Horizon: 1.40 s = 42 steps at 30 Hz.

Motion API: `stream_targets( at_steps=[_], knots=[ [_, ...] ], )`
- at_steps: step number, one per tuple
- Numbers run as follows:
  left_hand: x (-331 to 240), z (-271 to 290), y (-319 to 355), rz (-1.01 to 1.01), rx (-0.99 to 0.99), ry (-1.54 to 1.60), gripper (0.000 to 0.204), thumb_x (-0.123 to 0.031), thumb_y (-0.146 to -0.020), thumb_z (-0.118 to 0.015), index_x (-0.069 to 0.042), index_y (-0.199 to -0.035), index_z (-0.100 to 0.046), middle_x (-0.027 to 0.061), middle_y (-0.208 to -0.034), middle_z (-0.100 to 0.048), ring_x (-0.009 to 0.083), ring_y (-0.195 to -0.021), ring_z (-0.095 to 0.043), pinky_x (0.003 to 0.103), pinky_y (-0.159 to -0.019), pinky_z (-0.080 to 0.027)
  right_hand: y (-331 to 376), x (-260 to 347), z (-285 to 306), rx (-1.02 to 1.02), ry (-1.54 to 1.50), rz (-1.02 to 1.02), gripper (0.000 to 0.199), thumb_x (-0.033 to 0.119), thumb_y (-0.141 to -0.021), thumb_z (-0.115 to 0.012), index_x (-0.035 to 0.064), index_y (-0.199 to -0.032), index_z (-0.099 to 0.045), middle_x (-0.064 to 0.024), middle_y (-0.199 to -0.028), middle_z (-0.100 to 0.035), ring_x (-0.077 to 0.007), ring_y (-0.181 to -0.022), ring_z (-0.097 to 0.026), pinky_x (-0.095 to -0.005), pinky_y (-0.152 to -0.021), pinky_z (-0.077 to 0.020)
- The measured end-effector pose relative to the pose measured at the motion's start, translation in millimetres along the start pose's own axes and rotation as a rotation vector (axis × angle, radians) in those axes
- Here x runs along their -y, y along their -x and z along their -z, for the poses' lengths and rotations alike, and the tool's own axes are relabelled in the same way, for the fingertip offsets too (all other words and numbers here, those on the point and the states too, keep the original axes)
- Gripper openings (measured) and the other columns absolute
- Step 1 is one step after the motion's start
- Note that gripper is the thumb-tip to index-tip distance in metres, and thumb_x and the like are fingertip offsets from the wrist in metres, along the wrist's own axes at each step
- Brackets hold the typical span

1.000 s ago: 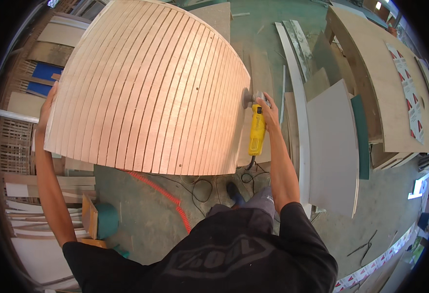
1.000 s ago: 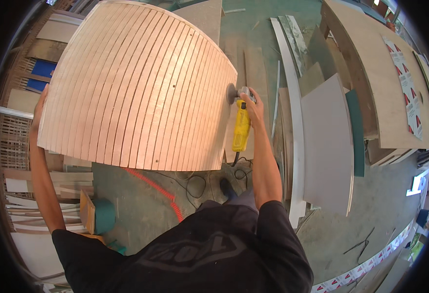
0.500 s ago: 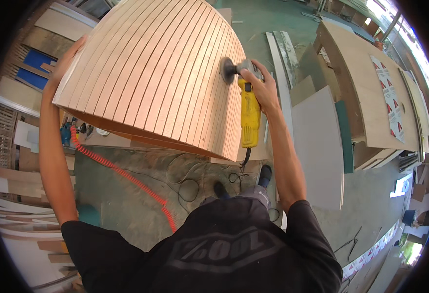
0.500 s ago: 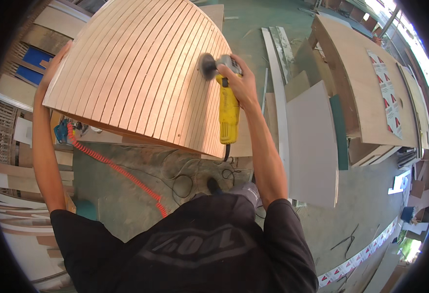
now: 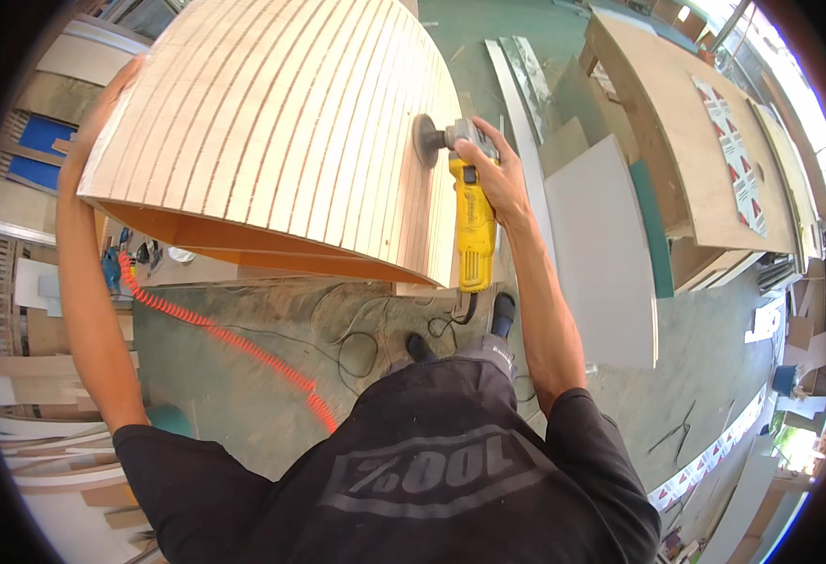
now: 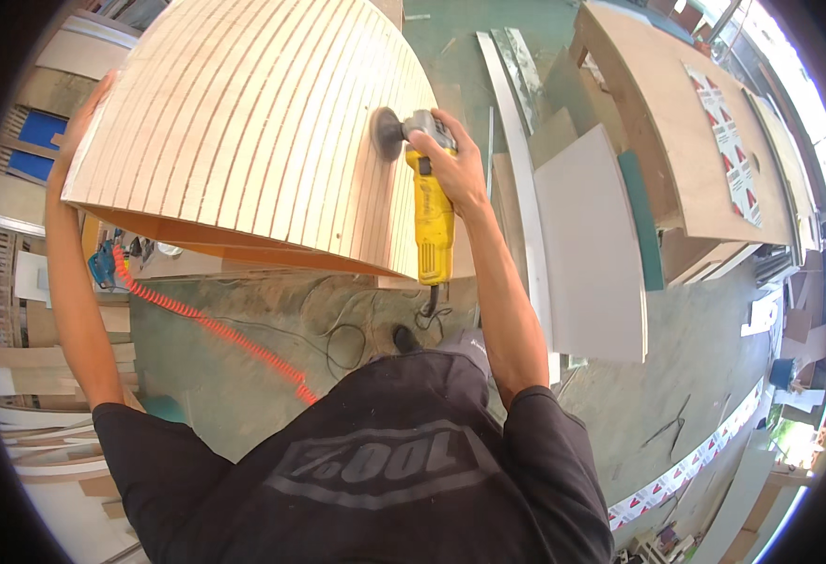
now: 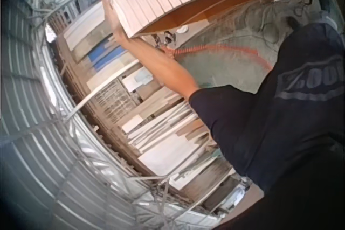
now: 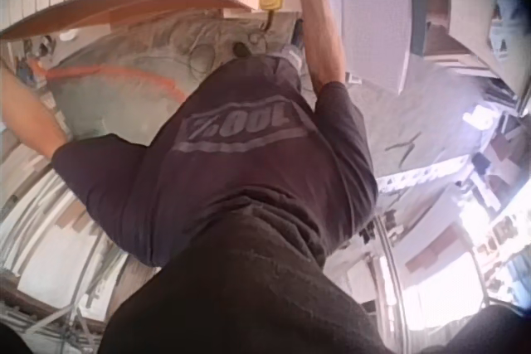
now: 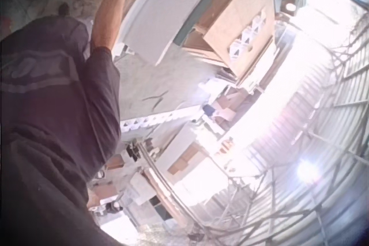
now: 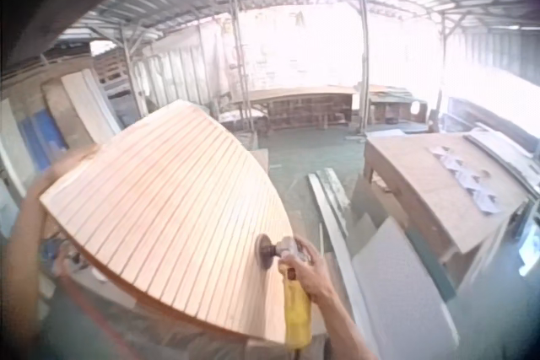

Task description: The person sands the exterior and edges of a curved wooden furniture piece using an electric orbital sander, turning the object over and wiping the surface with their hand to check for smoothness.

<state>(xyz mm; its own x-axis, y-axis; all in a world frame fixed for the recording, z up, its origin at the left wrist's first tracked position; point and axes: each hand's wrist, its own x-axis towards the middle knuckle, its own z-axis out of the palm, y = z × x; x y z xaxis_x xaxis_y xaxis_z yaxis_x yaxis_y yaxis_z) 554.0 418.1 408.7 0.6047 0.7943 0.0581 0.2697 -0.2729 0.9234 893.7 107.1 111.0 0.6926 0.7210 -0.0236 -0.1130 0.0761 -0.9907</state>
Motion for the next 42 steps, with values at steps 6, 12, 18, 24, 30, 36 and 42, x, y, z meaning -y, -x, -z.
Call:
stream_targets(
  at_steps=[6, 12, 18, 24, 30, 36, 42],
  knots=[
    [-2.9, 4.9, -6.2, 0.172, 0.126, 0.188, 0.055, -0.04, -0.114, -0.048, 0.003, -0.148, -0.055, 0.0107, -0.134, -0.067, 0.0137, -0.115, -0.066, 0.029, -0.105, -0.053, 13.8, -128.2, 45.6, -0.07, -0.255, -0.182, 0.072, 0.031, -0.091, -0.083, 0.0112, -0.154, -0.052, -0.0111, -0.089, -0.072, -0.0182, -0.063, -0.07, -0.0315, -0.055, -0.0574],
    [-19.5, -10.3, 14.6, 0.238, 0.096, 0.148, 0.058, -0.043, -0.114, -0.046, 0.003, -0.148, -0.054, 0.0149, -0.138, -0.067, 0.018, -0.12, -0.067, 0.032, -0.108, -0.053, 44.4, -197.1, 60.7, -0.096, -0.323, -0.354, 0.069, 0.027, -0.09, -0.083, 0.0103, -0.152, -0.056, -0.0118, -0.101, -0.074, -0.0175, -0.074, -0.072, -0.0329, -0.062, -0.0578],
    [-18.6, -14.8, 7.1, 0.204, 0.152, 0.175, 0.057, -0.041, -0.114, -0.044, 0.004, -0.148, -0.054, 0.0159, -0.138, -0.066, 0.018, -0.12, -0.068, 0.031, -0.107, -0.053, 60.2, -203.3, 65.0, -0.11, -0.308, -0.354, 0.069, 0.027, -0.09, -0.082, 0.0093, -0.151, -0.056, -0.0124, -0.102, -0.074, -0.0179, -0.075, -0.072, -0.0337, -0.063, -0.0579],
    [-7.6, -6.6, -1.0, 0.152, 0.145, 0.143, 0.054, -0.04, -0.115, -0.044, 0.004, -0.145, -0.056, 0.0142, -0.132, -0.068, 0.0163, -0.113, -0.069, 0.032, -0.104, -0.055, 59.9, -125.7, 42.9, -0.06, -0.245, -0.22, 0.071, 0.029, -0.09, -0.084, 0.006, -0.15, -0.056, -0.0142, -0.108, -0.073, -0.0181, -0.082, -0.073, -0.0344, -0.068, -0.0597],
    [-4.6, -11.6, -5.7, 0.134, 0.19, 0.168, 0.055, -0.043, -0.113, -0.048, 0.002, -0.144, -0.057, 0.0135, -0.13, -0.069, 0.0158, -0.109, -0.071, 0.031, -0.098, -0.058, 64.0, -11.1, 5.4, 0.013, -0.077, -0.008, 0.074, 0.035, -0.087, -0.084, 0.0037, -0.149, -0.057, -0.0178, -0.111, -0.073, -0.0204, -0.088, -0.075, -0.0351, -0.073, -0.061],
    [-5.5, -6.9, -3.6, 0.126, 0.249, 0.135, 0.055, -0.044, -0.111, -0.054, 0.001, -0.142, -0.059, 0.0128, -0.129, -0.071, 0.0143, -0.108, -0.072, 0.03, -0.096, -0.059, 89.2, 88.1, -48.4, 0.086, 0.1, 0.173, 0.072, 0.039, -0.084, -0.084, 0.0042, -0.144, -0.062, -0.016, -0.097, -0.077, -0.0191, -0.081, -0.076, -0.0341, -0.073, -0.0608],
    [0.3, -3.9, -7.3, 0.11, 0.246, 0.185, 0.053, -0.043, -0.11, -0.055, 0.001, -0.14, -0.061, 0.0115, -0.126, -0.072, 0.0124, -0.104, -0.073, 0.029, -0.092, -0.061, 101.6, 30.7, -15.6, 0.026, 0.078, 0.041, 0.074, 0.04, -0.084, -0.083, 0.0061, -0.146, -0.061, -0.0139, -0.102, -0.076, -0.0204, -0.081, -0.074, -0.0362, -0.074, -0.0605]
  ],
)
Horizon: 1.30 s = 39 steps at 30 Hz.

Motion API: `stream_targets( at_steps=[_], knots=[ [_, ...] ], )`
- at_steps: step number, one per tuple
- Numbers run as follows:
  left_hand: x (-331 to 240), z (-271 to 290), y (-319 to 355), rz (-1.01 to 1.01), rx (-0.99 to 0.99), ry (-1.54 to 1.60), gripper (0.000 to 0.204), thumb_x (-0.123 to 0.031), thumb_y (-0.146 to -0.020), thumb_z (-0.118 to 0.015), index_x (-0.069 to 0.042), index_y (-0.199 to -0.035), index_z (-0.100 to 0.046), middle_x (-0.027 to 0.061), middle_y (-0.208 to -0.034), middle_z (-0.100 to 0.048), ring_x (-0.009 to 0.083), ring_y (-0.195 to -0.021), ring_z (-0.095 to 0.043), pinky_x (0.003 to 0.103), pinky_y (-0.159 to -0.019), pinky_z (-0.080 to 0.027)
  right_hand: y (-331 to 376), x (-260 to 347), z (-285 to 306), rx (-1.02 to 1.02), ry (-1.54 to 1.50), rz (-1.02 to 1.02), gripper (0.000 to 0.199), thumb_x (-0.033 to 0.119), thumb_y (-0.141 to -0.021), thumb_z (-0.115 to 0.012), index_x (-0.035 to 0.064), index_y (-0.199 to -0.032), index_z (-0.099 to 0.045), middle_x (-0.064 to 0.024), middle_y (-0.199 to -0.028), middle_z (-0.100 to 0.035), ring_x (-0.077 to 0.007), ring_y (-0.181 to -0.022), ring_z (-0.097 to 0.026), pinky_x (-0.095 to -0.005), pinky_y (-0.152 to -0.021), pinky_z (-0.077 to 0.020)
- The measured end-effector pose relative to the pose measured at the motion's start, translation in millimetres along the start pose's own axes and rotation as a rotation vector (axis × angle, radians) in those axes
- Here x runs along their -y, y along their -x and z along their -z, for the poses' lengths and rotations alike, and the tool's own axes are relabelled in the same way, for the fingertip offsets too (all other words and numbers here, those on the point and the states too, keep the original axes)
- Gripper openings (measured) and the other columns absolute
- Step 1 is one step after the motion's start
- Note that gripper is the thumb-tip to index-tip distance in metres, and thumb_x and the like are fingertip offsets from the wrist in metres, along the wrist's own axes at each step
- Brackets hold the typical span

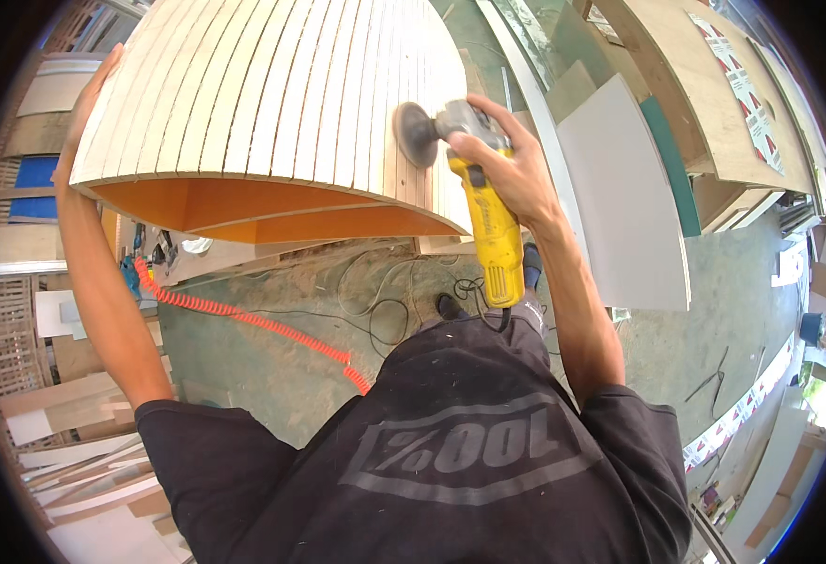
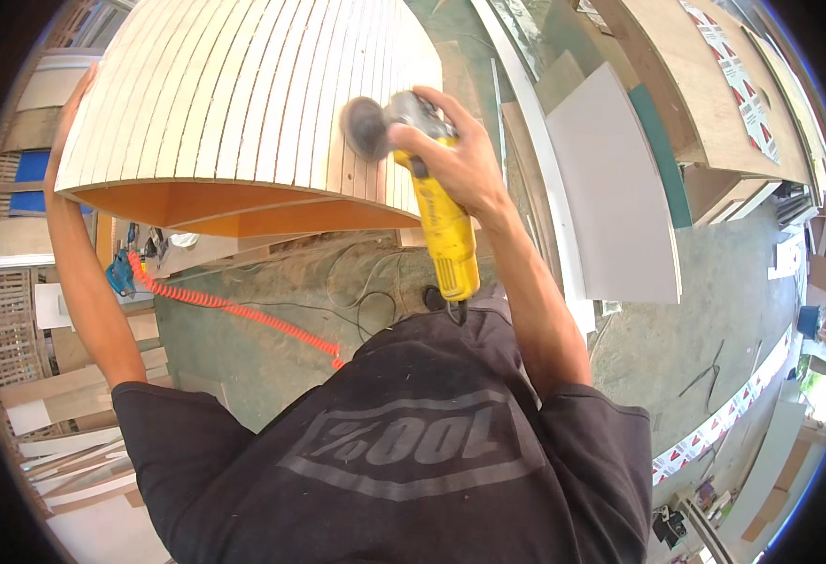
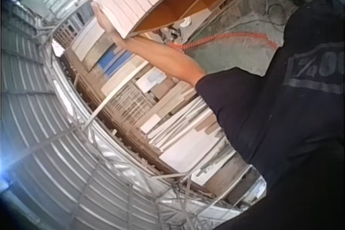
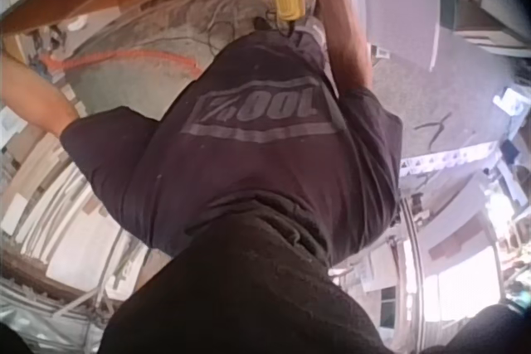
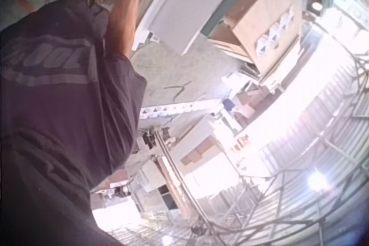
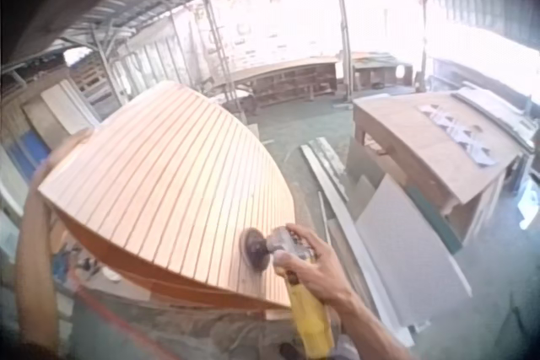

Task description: The person sands the exterior and edges of a curved wooden furniture piece using an electric orbital sander, turning the object over and wiping the surface with their hand to check for smoothness.

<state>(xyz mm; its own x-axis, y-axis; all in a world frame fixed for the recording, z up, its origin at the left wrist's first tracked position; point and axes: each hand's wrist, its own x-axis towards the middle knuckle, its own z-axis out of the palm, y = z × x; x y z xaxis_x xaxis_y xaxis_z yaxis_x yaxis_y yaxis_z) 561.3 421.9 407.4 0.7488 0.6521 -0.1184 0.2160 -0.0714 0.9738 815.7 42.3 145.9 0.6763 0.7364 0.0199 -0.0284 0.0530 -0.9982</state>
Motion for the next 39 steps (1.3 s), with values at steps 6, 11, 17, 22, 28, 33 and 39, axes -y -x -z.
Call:
stream_targets(
  at_steps=[6, 11, 17, 22, 28, 33, 39],
  knots=[
    [0.2, -5.7, 6.0, -0.019, -0.093, -0.074, 0.052, -0.041, -0.112, -0.052, 0.001, -0.141, -0.06, 0.0094, -0.127, -0.072, 0.0123, -0.107, -0.073, 0.028, -0.09, -0.063, 13.8, -119.3, 30.1, -0.082, -0.241, -0.21, 0.066, 0.03, -0.088, -0.082, 0.0096, -0.147, -0.06, -0.0135, -0.107, -0.073, -0.0185, -0.079, -0.072, -0.0338, -0.067, -0.06],
    [2.9, 0.1, 7.0, -0.051, -0.226, -0.17, 0.054, -0.042, -0.111, -0.053, -0.001, -0.146, -0.057, 0.0105, -0.129, -0.072, 0.0125, -0.107, -0.074, 0.028, -0.091, -0.063, 26.3, -185.5, 41.1, -0.14, -0.329, -0.328, 0.064, 0.023, -0.09, -0.081, 0.0116, -0.149, -0.058, -0.0097, -0.095, -0.073, -0.0174, -0.071, -0.071, -0.0316, -0.057, -0.0578],
    [0.6, 10.9, 0.9, -0.003, -0.152, -0.179, 0.056, -0.044, -0.111, -0.054, 0.0, -0.146, -0.057, 0.0106, -0.132, -0.071, 0.0125, -0.108, -0.073, 0.029, -0.093, -0.062, 41.2, -226.6, 52.3, -0.141, -0.368, -0.399, 0.065, 0.023, -0.091, -0.081, 0.011, -0.149, -0.057, -0.0102, -0.094, -0.072, -0.0168, -0.067, -0.07, -0.0314, -0.056, -0.0572],
    [-4.0, -3.4, -4.2, 0.037, -0.135, -0.073, 0.055, -0.044, -0.11, -0.055, -0.001, -0.145, -0.059, 0.0103, -0.132, -0.071, 0.012, -0.107, -0.073, 0.028, -0.093, -0.061, 56.3, -234.2, 57.1, -0.14, -0.383, -0.44, 0.068, 0.026, -0.092, -0.08, 0.0122, -0.153, -0.054, -0.0077, -0.097, -0.072, -0.0152, -0.069, -0.069, -0.0311, -0.058, -0.058],
    [8.2, 22.1, -12.9, -0.024, -0.305, 0.02, 0.048, -0.038, -0.109, -0.055, 0.002, -0.132, -0.066, 0.0126, -0.122, -0.073, 0.019, -0.105, -0.072, 0.034, -0.094, -0.058, 73.7, -176.6, 37.9, -0.134, -0.335, -0.371, 0.068, 0.026, -0.091, -0.081, 0.0123, -0.153, -0.054, -0.0076, -0.1, -0.072, -0.0148, -0.075, -0.07, -0.0315, -0.063, -0.0607],
    [-17.0, -66.8, 9.9, -0.032, -0.605, 0.065, 0.046, -0.037, -0.107, -0.059, 0.002, -0.13, -0.068, 0.0131, -0.116, -0.076, 0.0202, -0.1, -0.073, 0.036, -0.092, -0.058, 83.9, -120.0, 27.2, -0.114, -0.213, -0.287, 0.07, 0.026, -0.089, -0.08, 0.0115, -0.152, -0.055, -0.0124, -0.113, -0.068, -0.0176, -0.082, -0.072, -0.0324, -0.068, -0.061],
    [-6.7, -59.4, 32.3, -0.1, -0.645, 0.017, 0.048, -0.036, -0.108, -0.057, 0.004, -0.133, -0.067, 0.0162, -0.119, -0.076, 0.0224, -0.1, -0.074, 0.037, -0.093, -0.058, 84.2, -76.2, 13.1, -0.083, -0.152, -0.192, 0.071, 0.03, -0.086, -0.083, 0.0097, -0.15, -0.058, -0.0165, -0.12, -0.064, -0.0192, -0.092, -0.071, -0.033, -0.075, -0.0594]
  ],
)
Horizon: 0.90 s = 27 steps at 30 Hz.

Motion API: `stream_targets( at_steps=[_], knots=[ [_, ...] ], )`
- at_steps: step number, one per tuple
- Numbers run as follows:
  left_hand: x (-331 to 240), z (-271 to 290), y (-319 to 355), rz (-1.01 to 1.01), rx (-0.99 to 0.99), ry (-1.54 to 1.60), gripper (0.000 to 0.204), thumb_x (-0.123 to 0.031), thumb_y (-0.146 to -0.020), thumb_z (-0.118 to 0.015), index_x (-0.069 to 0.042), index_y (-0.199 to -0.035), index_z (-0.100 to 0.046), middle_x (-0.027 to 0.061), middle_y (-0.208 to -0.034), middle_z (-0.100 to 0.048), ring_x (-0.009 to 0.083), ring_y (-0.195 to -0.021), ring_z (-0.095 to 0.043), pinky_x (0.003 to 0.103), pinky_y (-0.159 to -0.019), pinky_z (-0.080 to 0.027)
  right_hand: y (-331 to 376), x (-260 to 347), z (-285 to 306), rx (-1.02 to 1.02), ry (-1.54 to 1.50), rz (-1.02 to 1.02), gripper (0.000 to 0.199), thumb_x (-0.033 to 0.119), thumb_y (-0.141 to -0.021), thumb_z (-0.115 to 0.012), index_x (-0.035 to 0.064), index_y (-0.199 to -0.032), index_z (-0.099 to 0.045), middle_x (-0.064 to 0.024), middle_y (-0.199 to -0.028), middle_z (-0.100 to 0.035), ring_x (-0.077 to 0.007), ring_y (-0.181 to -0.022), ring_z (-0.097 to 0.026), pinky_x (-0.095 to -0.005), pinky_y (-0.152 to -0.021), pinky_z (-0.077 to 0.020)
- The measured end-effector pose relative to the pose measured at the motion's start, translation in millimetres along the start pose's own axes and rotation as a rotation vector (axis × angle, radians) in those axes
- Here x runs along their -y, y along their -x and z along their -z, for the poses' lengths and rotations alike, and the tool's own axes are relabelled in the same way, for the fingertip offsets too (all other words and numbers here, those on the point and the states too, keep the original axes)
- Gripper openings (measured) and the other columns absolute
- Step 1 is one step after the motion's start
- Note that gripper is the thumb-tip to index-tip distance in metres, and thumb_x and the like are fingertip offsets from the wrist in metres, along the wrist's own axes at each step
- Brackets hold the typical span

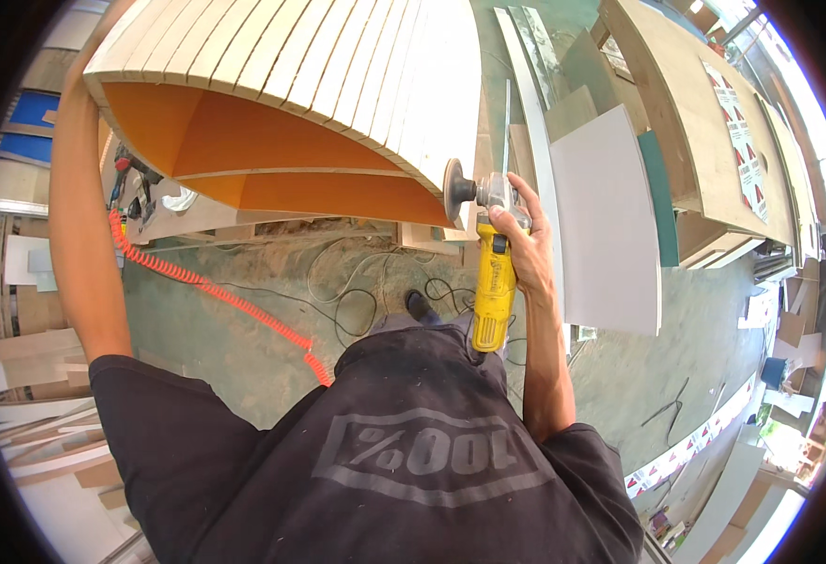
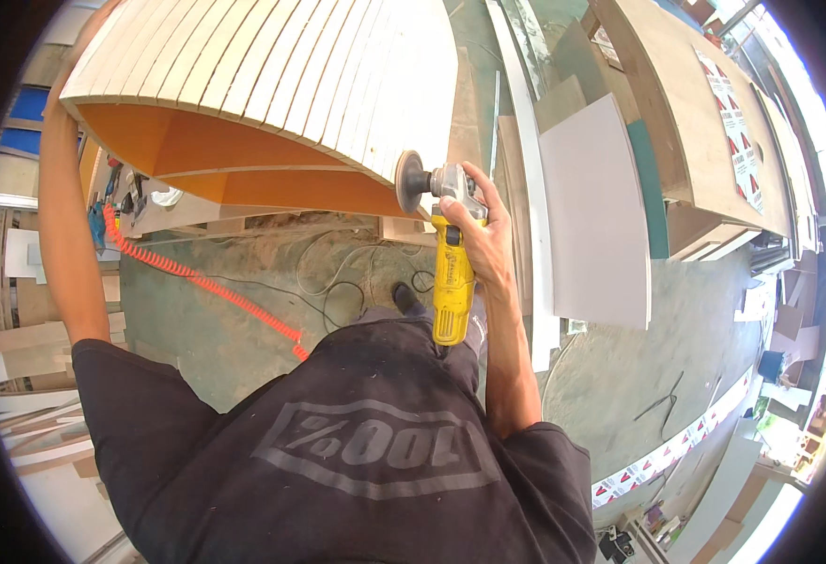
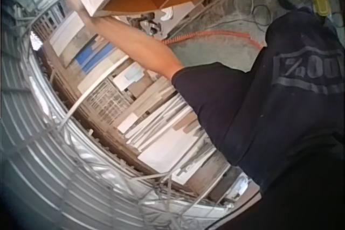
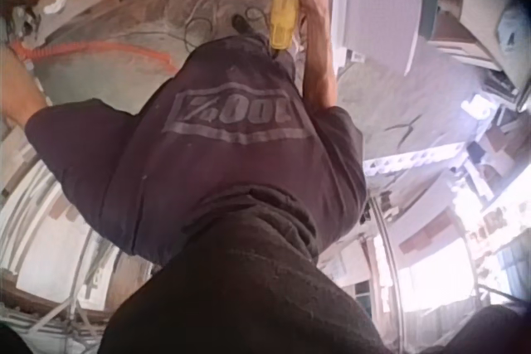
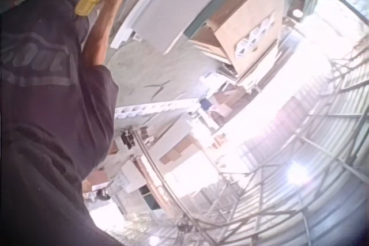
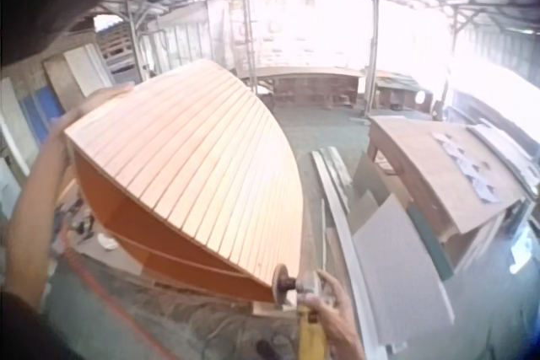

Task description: The person sands the exterior and edges of a curved wooden furniture piece using an electric orbital sander, turning the object over and wiping the surface with their hand to check for smoothness.

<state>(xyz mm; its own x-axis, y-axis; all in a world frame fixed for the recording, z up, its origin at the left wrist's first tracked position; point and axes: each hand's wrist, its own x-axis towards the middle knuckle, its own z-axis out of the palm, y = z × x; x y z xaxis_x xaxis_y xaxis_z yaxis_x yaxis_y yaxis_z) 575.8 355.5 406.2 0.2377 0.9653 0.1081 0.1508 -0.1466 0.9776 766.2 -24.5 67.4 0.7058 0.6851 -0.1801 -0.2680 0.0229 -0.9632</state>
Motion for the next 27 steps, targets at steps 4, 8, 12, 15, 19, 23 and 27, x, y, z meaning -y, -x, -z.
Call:
stream_targets(
  at_steps=[4, 8, 12, 15, 19, 23, 27],
  knots=[
    [11.9, 13.2, -23.3, -0.005, 0.16, 0.034, 0.048, -0.035, -0.109, -0.055, 0.004, -0.133, -0.066, 0.0164, -0.12, -0.076, 0.0225, -0.101, -0.074, 0.038, -0.094, -0.058, 3.0, 36.0, -15.9, 0.031, 0.056, 0.046, 0.072, 0.03, -0.085, -0.084, 0.0096, -0.149, -0.059, -0.0166, -0.118, -0.064, -0.0189, -0.091, -0.07, -0.0325, -0.075, -0.0592],
    [15.1, 20.1, -64.9, -0.019, 0.41, 0.019, 0.048, -0.035, -0.11, -0.053, 0.004, -0.134, -0.066, 0.0166, -0.12, -0.076, 0.0226, -0.101, -0.074, 0.038, -0.095, -0.058, 5.3, 70.2, -35.5, 0.058, 0.138, 0.176, 0.066, 0.019, -0.092, -0.079, 0.0069, -0.152, -0.054, -0.0134, -0.105, -0.067, -0.0152, -0.075, -0.07, -0.0294, -0.063, -0.0616],
    [17.9, 23.3, -82.5, -0.039, 0.556, 0.003, 0.048, -0.034, -0.111, -0.051, 0.005, -0.134, -0.066, 0.0168, -0.12, -0.076, 0.0228, -0.102, -0.074, 0.038, -0.095, -0.057, 14.5, 102.3, -54.8, 0.078, 0.086, 0.158, 0.069, 0.026, -0.087, -0.082, 0.0035, -0.147, -0.059, -0.0142, -0.109, -0.068, -0.0155, -0.09, -0.07, -0.0308, -0.076, -0.0591],
    [17.6, 27.9, -78.9, -0.035, 0.612, 0.027, 0.049, -0.034, -0.112, -0.047, 0.005, -0.135, -0.065, 0.0167, -0.122, -0.075, 0.0239, -0.105, -0.073, 0.039, -0.097, -0.057, 26.3, 129.7, -72.1, 0.109, 0.101, 0.16, 0.064, 0.021, -0.089, -0.081, 0.0018, -0.146, -0.059, -0.014, -0.11, -0.072, -0.0153, -0.089, -0.072, -0.0311, -0.077, -0.0591],
    [6.5, 1.4, -42.2, 0.024, 0.512, -0.026, 0.051, -0.038, -0.111, -0.049, 0.002, -0.136, -0.066, 0.016, -0.125, -0.073, 0.0249, -0.107, -0.072, 0.039, -0.096, -0.056, 28.2, 147.9, -79.0, 0.093, 0.22, 0.26, 0.062, 0.021, -0.09, -0.081, 0.0006, -0.145, -0.06, -0.0136, -0.112, -0.072, -0.0161, -0.089, -0.072, -0.0309, -0.079, -0.059],
    [5.8, 28.7, -29.6, -0.241, 0.434, -0.291, 0.055, -0.043, -0.109, -0.052, 0.003, -0.137, -0.065, 0.0133, -0.127, -0.072, 0.0204, -0.11, -0.069, 0.038, -0.097, -0.054, 31.2, 179.0, -107.2, 0.182, 0.265, 0.341, 0.063, 0.021, -0.089, -0.082, -0.0002, -0.144, -0.06, -0.0142, -0.114, -0.072, -0.0158, -0.092, -0.072, -0.0308, -0.081, -0.0589],
    [19.8, 39.1, -70.3, -0.125, 0.571, -0.17, 0.057, -0.045, -0.107, -0.054, 0.0, -0.142, -0.063, 0.0126, -0.132, -0.071, 0.0211, -0.115, -0.067, 0.037, -0.103, -0.051, 31.3, 204.8, -133.5, 0.239, 0.332, 0.412, 0.065, 0.022, -0.089, -0.084, -0.0002, -0.144, -0.06, -0.0152, -0.115, -0.072, -0.0165, -0.094, -0.072, -0.0312, -0.086, -0.0584]
  ],
)
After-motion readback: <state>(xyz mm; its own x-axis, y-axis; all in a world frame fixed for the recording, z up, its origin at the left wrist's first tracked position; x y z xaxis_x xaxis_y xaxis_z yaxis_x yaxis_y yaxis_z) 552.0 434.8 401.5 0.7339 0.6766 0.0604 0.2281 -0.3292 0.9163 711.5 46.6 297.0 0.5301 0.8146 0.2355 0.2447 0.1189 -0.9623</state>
